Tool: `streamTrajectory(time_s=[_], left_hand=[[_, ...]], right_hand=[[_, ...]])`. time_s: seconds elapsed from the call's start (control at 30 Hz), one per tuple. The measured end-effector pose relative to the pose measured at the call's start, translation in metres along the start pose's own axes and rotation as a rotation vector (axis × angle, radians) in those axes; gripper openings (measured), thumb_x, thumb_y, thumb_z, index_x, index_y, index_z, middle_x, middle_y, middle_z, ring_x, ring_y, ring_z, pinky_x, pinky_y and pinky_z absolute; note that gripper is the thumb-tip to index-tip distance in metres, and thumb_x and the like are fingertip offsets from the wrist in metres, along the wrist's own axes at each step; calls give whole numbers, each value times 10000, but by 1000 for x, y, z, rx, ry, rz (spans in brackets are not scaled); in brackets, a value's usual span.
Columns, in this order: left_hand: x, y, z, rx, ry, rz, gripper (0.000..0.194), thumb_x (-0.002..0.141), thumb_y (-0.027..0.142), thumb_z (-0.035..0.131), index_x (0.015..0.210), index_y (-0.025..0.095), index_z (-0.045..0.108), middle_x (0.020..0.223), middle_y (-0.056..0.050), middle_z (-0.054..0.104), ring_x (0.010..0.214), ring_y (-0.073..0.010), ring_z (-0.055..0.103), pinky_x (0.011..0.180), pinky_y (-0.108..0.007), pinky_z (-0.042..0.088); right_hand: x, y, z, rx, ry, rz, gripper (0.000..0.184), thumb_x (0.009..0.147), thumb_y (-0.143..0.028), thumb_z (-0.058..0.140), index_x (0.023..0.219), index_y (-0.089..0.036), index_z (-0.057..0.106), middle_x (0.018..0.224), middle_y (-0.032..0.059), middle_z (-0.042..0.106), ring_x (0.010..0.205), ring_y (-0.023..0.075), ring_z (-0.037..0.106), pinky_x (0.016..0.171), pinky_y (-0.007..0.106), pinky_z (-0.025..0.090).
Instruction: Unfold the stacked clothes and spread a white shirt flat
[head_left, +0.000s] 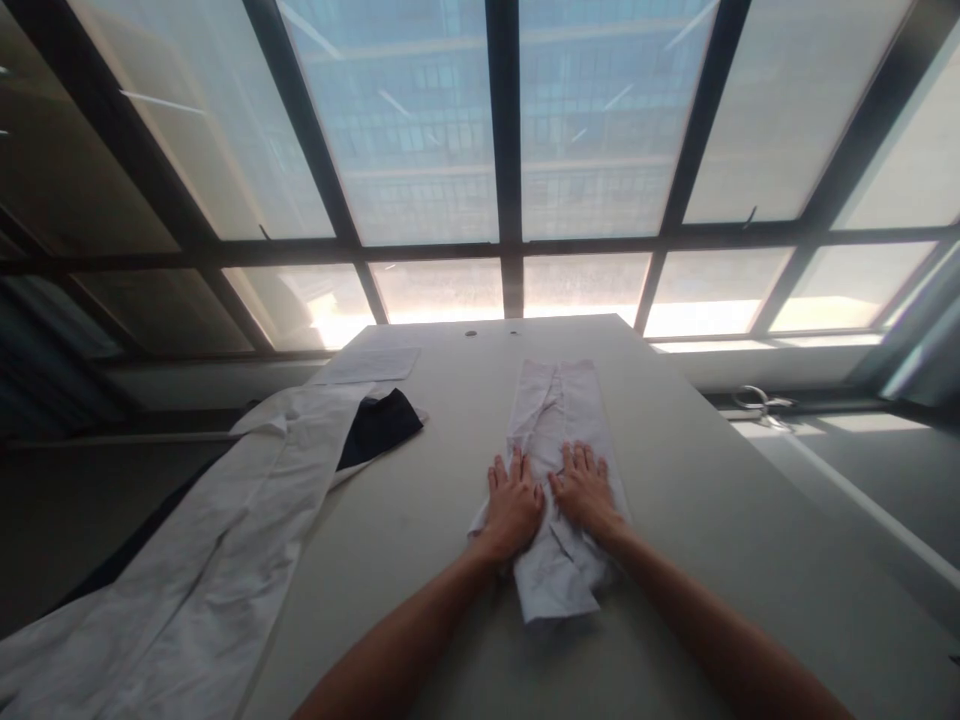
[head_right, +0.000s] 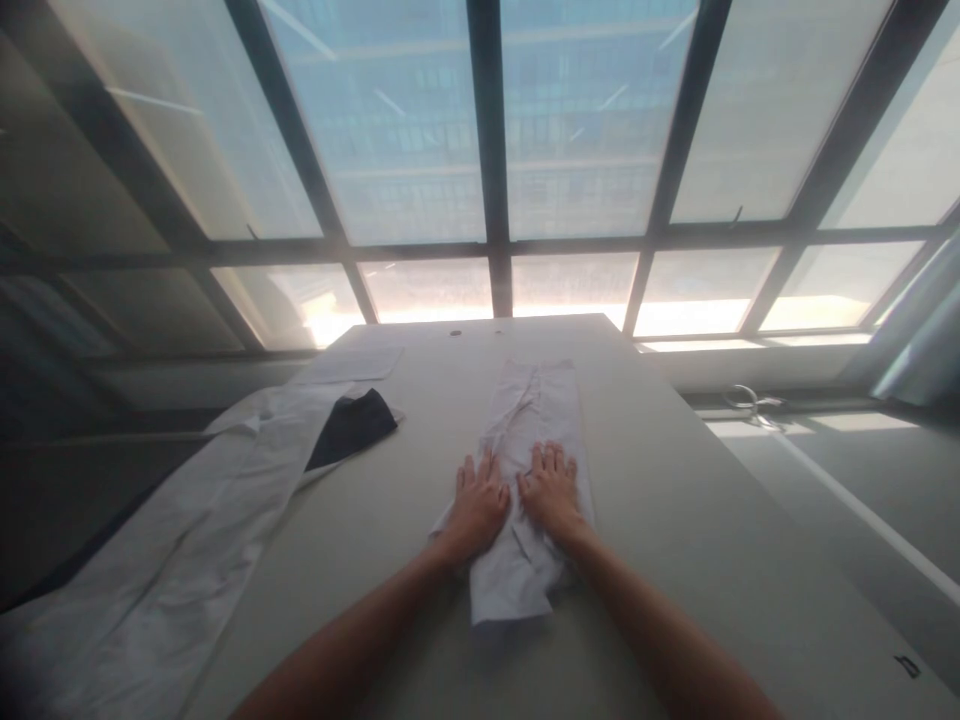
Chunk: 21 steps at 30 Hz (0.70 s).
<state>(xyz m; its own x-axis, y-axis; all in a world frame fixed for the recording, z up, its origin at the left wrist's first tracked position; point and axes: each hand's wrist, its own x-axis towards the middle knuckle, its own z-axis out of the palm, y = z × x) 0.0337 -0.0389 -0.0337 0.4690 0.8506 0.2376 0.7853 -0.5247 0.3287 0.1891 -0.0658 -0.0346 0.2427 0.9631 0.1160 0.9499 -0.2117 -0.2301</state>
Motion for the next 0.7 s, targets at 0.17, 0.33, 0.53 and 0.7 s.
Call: streamTrajectory(time_s=[0.17,0.33,0.53,0.7], left_hand=[[-1,4,-2,-42,-8,-9,574,931,348,506,1475,170,461,1611,-178,284,1488,-443,188,1176,-643,196],[25,-28,-17,-280,185,-77,531,948,284,498,1457,141,454,1576,-189,326,1382,-302,445,1110,-437,423],[41,-56,-31,-477,147,-257,460,907,271,598,1349,153,557,1097,-99,715,807,-177,687,801,-302,552],[32,-39,-30,-433,82,-147,461,899,281,631,1351,214,569,940,-28,731,723,-147,660,755,-265,525]], right_hand=[[15,17,-9,1,-37,-100,673,1001,-474,363,1574,-131,284,1638,155,240,1518,293,138,1197,504,80],[18,24,-12,66,-3,-124,654,994,-411,391,1574,-129,279,1621,130,299,1504,260,202,1204,445,110],[16,28,-13,153,42,-120,601,973,-315,413,1541,-125,357,1582,111,385,1476,220,284,1202,378,151],[16,30,-13,185,40,-130,578,966,-292,423,1520,-129,401,1573,103,403,1471,213,300,1205,372,162]])
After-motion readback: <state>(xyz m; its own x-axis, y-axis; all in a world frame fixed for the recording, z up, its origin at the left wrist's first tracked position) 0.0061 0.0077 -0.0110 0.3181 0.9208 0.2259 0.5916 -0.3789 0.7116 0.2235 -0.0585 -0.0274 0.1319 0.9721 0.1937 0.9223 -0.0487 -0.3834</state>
